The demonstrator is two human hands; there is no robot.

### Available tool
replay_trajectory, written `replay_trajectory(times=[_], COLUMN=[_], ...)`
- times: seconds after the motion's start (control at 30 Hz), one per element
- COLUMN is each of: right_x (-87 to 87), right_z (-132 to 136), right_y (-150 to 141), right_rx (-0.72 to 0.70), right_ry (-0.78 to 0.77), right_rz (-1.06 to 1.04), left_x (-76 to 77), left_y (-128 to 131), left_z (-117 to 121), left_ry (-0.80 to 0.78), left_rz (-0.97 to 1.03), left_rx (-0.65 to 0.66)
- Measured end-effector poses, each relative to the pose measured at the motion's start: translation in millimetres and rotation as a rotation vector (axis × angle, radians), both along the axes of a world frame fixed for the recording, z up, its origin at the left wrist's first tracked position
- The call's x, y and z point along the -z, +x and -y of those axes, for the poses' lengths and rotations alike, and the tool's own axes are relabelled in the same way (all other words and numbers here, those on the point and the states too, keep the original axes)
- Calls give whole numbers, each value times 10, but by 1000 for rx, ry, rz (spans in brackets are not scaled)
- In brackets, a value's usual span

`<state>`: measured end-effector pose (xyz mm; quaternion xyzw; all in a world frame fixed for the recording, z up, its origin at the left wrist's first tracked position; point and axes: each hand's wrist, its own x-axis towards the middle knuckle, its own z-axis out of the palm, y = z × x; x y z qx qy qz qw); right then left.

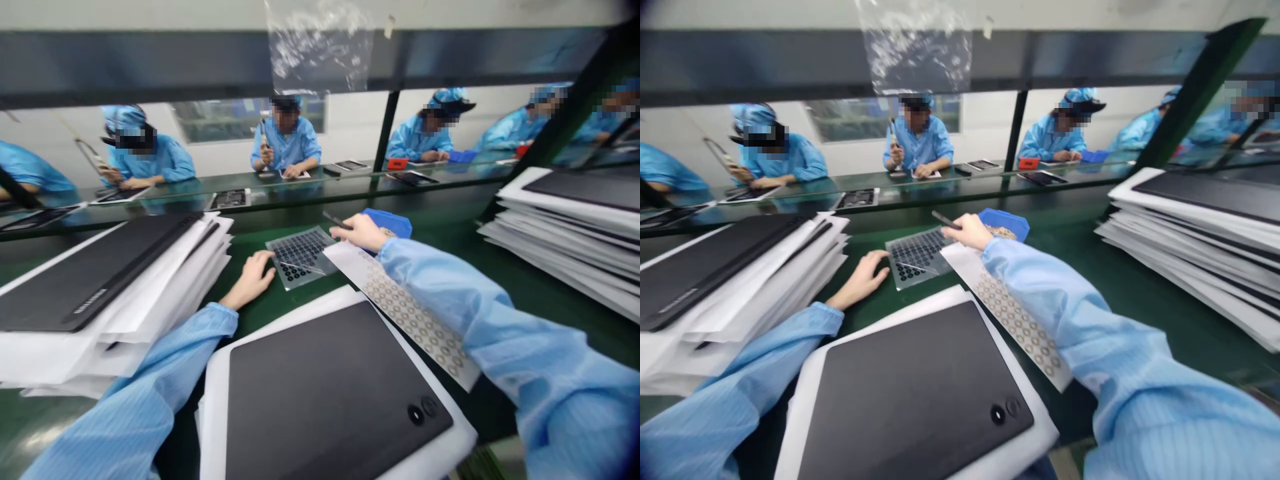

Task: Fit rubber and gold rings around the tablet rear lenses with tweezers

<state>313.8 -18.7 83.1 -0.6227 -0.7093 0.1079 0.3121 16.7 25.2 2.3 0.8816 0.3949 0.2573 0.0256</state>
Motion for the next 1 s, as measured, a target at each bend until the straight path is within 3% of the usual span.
replay_trajectory(times=[0.13, 0.27, 0.33, 0.43, 0.57, 0.67, 0.77, 0.87, 1.0], right_x=[-123, 28, 155, 303, 386, 485, 614, 654, 565], right_z=[694, 1452, 1725, 1979, 2173, 2266, 2267, 2113, 1639], right_y=[218, 192, 164, 147, 189, 301, 447, 543, 550], right_rx=[24, 82, 61, 44, 80, 164, 308, 363, 332], right_ry=[-50, -178, -223, -238, -177, -61, 1, -2, -38], right_rz=[-280, -501, -577, -712, -857, -877, -883, -878, -816], left_x=[-378, -728, -772, -694, -629, -713, -778, -690, -423], left_y=[132, 440, 575, 692, 757, 887, 1144, 1419, 1597], left_z=[321, 1116, 1462, 1689, 1742, 1782, 1683, 1425, 1127], left_ry=[-39, -87, -131, -156, -153, -191, -206, -207, -209], left_rz=[27, -117, -246, -351, -371, -448, -438, -405, -412], left_rx=[108, 504, 681, 729, 718, 833, 859, 807, 635])
